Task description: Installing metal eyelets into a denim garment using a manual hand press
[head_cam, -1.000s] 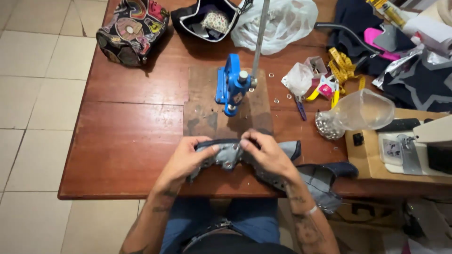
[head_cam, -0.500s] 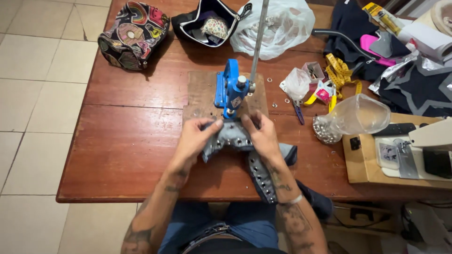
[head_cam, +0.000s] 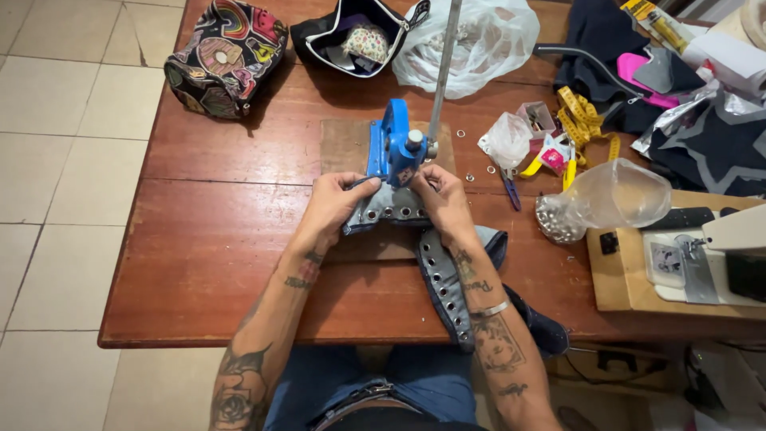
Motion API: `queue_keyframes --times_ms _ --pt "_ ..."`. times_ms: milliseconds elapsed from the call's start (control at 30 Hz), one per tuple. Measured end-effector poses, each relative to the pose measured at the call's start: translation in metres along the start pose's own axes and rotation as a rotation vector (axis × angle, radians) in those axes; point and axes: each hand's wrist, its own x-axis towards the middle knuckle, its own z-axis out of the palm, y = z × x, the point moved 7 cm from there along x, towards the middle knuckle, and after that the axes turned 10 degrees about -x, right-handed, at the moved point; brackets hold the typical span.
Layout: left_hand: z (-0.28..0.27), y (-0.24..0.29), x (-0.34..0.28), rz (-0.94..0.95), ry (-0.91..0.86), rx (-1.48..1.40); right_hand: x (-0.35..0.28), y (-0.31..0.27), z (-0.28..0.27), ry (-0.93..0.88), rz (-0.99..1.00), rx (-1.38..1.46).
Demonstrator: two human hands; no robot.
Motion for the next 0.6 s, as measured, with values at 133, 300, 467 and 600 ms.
queue_keyframes --times_ms 133,300,467,600 --pt "-0.009 -0.02 0.018 -0.026 0.029 -0.008 -0.003 -0.01 -0.003 0.002 0.026 -0.109" --pt "-0.008 -0.016 0.016 -0.028 0.041 -0.002 -0.012 -0.031 -0.017 0.034 0.055 -0.358" --pt "-0.012 -0.035 0.033 -0.039 0.085 -0.004 -0.002 -0.019 -0.022 0.084 0.053 -0.434" --pt "-0.017 -0.047 0.035 -0.08 0.113 -0.068 -0.002 -0.01 -0.021 0.099 0.071 -0.422"
